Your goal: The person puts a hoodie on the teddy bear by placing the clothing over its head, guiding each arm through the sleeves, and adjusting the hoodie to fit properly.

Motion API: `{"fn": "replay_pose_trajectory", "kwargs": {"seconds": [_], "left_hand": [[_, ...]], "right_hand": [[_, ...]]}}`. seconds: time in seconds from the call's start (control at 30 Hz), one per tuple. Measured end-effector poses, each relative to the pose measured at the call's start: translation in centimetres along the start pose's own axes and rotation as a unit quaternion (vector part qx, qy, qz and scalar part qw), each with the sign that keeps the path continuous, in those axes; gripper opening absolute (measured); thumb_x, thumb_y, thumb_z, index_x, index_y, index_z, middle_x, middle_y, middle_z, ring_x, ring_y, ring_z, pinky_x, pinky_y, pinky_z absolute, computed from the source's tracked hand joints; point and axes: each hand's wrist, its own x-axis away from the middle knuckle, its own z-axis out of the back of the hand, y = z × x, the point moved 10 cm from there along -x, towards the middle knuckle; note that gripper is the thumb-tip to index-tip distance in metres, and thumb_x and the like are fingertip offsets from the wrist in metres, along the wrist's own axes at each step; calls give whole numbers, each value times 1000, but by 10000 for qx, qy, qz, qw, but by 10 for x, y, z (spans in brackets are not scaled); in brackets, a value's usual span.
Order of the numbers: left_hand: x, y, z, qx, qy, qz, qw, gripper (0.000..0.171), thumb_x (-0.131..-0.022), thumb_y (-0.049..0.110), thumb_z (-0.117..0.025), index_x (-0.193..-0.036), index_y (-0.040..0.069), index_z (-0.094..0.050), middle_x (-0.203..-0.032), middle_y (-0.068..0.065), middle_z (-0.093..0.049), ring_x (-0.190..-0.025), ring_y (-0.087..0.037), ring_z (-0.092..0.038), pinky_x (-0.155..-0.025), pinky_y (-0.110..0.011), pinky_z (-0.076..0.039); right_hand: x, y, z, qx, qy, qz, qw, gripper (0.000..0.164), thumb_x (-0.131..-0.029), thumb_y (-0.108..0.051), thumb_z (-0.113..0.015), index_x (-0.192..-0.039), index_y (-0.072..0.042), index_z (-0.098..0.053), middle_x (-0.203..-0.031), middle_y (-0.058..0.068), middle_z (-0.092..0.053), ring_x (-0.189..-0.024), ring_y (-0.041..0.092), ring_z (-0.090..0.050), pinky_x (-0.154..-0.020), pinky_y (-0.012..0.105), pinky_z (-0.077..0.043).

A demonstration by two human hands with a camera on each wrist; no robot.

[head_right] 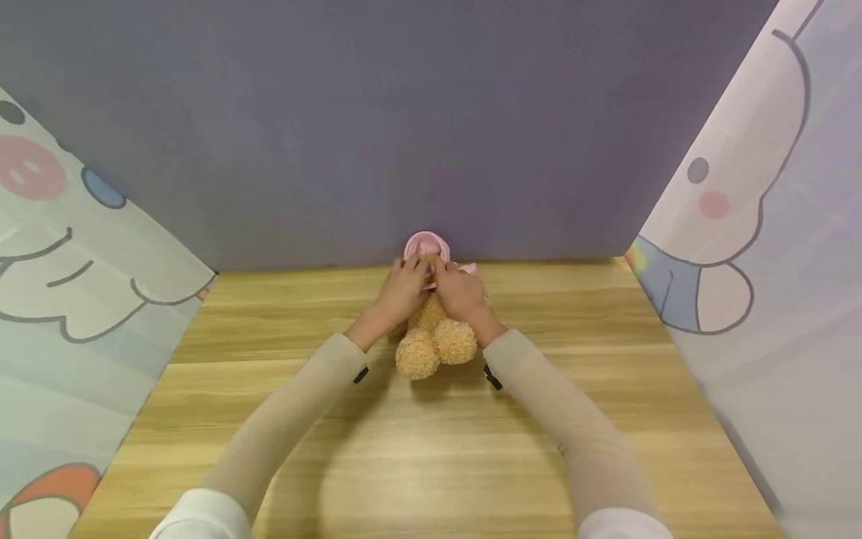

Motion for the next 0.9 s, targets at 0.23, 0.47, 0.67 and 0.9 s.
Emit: {"fn": "replay_pose_trajectory", "kwargs": {"seconds": [0.23, 0.47, 0.67, 0.9], "left_hand": [[6, 22, 1, 404, 153, 50, 9991, 33, -87, 3, -72, -119, -3, -64, -113, -18, -66, -93, -35, -65, -79, -44, -57], [7, 10, -5, 685, 77, 539, 9962, 38, -96, 7, -64, -132, 1, -52, -137, -23, -49, -98, -40, -61, -68, -50, -57], [4, -15, -11, 958, -643, 951, 9888, 49, -96, 20, -70, -138, 5, -50, -156, -16, -35, -110, -42, -52, -69, -49, -56], [6, -17, -7, 932, -1, 536, 9942, 19, -98, 10, -68, -111, -2, -61, -115, -18, -61, -91, -37, -65, -76, -43, -57]], "right_hand": [[0, 4, 1, -65, 220, -95, 9997, 17, -102, -10, -51, -118, -5, -54, -89, 19, -68, -73, 40, -69, -56, 54, -56], [3, 12, -2, -410, 294, -279, 9983, 36, -101, -13, -58, -133, -1, -44, -76, 17, -65, -63, 37, -67, -51, 50, -54], [2, 13, -6, -593, -26, -187, 9981, 54, -100, -27, -67, -144, -10, -42, -77, 14, -66, -63, 35, -67, -50, 48, -53], [0, 14, -2, 31, 101, -26, 9999, 32, -96, -37, -69, -112, -10, -68, -68, 14, -62, -58, 35, -64, -49, 48, -51]]}}
